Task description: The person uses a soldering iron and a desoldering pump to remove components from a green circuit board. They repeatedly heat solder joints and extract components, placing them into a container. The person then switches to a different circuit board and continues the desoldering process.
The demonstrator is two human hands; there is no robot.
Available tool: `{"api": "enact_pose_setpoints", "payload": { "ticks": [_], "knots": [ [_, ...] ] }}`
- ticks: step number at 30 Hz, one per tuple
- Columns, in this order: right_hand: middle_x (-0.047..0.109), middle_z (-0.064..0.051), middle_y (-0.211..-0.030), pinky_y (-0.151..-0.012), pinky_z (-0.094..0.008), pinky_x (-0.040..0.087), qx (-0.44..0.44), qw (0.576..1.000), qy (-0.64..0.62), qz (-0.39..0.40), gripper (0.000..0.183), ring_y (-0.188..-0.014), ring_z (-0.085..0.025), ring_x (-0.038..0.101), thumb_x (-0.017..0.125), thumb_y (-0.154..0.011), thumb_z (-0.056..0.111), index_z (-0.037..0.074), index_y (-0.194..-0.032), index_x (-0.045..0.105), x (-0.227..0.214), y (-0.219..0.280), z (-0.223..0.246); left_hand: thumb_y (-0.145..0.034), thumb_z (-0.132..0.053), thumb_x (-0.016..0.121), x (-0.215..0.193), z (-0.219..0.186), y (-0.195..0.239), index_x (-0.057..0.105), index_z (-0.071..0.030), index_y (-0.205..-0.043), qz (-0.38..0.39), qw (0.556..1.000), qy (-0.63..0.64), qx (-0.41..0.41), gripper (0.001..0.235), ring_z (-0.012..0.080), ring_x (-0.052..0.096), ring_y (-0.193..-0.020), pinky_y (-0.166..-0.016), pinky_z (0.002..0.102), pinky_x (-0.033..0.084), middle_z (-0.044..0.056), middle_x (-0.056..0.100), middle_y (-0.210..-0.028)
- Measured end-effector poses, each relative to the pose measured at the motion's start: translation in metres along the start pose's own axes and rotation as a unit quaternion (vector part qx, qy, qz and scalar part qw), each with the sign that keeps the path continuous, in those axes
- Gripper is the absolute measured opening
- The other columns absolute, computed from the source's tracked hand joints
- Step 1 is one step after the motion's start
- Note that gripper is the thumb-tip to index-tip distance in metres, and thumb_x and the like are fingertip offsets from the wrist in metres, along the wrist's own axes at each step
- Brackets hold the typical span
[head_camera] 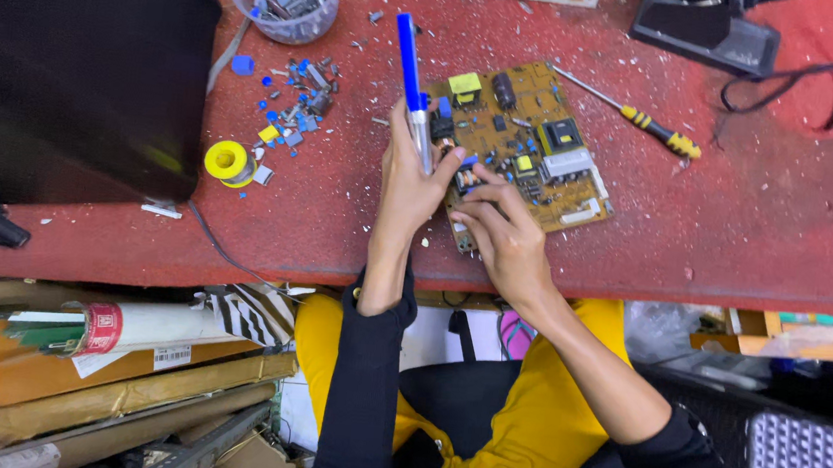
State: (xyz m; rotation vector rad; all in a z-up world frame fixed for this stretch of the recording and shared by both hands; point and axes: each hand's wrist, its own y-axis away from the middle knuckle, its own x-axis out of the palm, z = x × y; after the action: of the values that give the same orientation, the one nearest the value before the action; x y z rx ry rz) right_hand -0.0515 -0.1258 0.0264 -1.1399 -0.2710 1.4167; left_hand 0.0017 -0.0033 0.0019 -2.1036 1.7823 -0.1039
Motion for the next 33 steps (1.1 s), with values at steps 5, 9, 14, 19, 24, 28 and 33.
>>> {"api": "enact_pose_setpoints", "payload": {
  "ticks": [5,9,14,19,24,28,33],
  "knots": [
    [0.054,-0.004,-0.08,-0.081,-0.036,0.047,0.053,0.998,-0.03,-0.024,0.004,-0.09,-0.027,0.058,0.064,-0.075,0.007,0.003,-0.076,0.062,-0.015,-0.005,-0.006,-0.071,-0.002,0.064,0.0,-0.003,0.002,0.017,-0.005,-0.125,-0.001,1.0,0.005,0.003,0.072,0.0177,0.052,-0.062,-0.056,0.03,0.047,0.016,0.045,-0.115],
    [0.053,-0.006,-0.084,-0.075,-0.035,0.046,0.053,0.995,0.063,-0.048,0.009,-0.085,-0.025,0.057,0.065,-0.076,0.009,0.008,-0.085,0.064,-0.035,0.002,-0.008,-0.07,-0.001,0.063,-0.002,-0.003,0.001,0.017,-0.005,-0.126,-0.005,1.0,0.023,-0.005,0.072,0.0154,0.051,-0.062,-0.056,0.028,0.046,0.015,0.044,-0.116],
    [0.052,-0.008,-0.082,-0.068,-0.036,0.044,0.115,0.981,0.155,-0.024,0.013,-0.077,-0.027,0.054,0.069,-0.076,0.012,0.008,-0.087,0.063,-0.08,0.005,-0.029,-0.071,-0.001,0.063,-0.002,0.0,0.001,0.015,-0.005,-0.126,0.0,0.999,0.035,-0.009,0.073,0.0152,0.05,-0.062,-0.057,0.028,0.045,0.015,0.043,-0.116],
    [0.053,-0.01,-0.068,-0.066,-0.036,0.044,0.186,0.966,0.161,0.077,0.015,-0.07,-0.029,0.056,0.069,-0.071,0.017,0.008,-0.084,0.064,-0.085,0.019,-0.048,-0.07,0.001,0.062,-0.002,-0.003,0.001,0.016,-0.005,-0.126,-0.005,0.999,0.036,-0.016,0.072,0.0147,0.049,-0.062,-0.056,0.027,0.045,0.014,0.043,-0.115],
    [0.054,-0.009,-0.068,-0.064,-0.033,0.045,0.124,0.976,0.176,0.019,0.003,-0.068,-0.026,0.055,0.065,-0.08,0.012,0.009,-0.081,0.064,-0.076,0.023,-0.052,-0.07,0.0,0.062,-0.002,-0.004,0.001,0.017,-0.005,-0.125,-0.008,0.999,0.032,-0.018,0.072,0.0144,0.05,-0.061,-0.055,0.027,0.045,0.015,0.043,-0.115],
    [0.056,-0.009,-0.07,-0.064,-0.032,0.045,0.108,0.98,0.165,-0.004,0.002,-0.069,-0.026,0.056,0.064,-0.082,0.01,0.008,-0.081,0.064,-0.073,0.029,-0.055,-0.069,0.003,0.062,-0.003,-0.011,0.002,0.018,-0.003,-0.125,-0.008,0.999,0.023,-0.023,0.071,0.0148,0.05,-0.062,-0.055,0.027,0.046,0.017,0.044,-0.114],
    [0.057,-0.01,-0.071,-0.062,-0.034,0.046,0.072,0.986,0.145,-0.033,0.001,-0.068,-0.028,0.056,0.065,-0.081,0.005,0.005,-0.079,0.064,-0.074,0.029,-0.052,-0.07,0.001,0.062,0.0,-0.006,0.001,0.017,-0.004,-0.125,0.001,1.0,0.016,-0.007,0.071,0.0155,0.05,-0.062,-0.055,0.028,0.045,0.016,0.043,-0.114]
  ]
}}
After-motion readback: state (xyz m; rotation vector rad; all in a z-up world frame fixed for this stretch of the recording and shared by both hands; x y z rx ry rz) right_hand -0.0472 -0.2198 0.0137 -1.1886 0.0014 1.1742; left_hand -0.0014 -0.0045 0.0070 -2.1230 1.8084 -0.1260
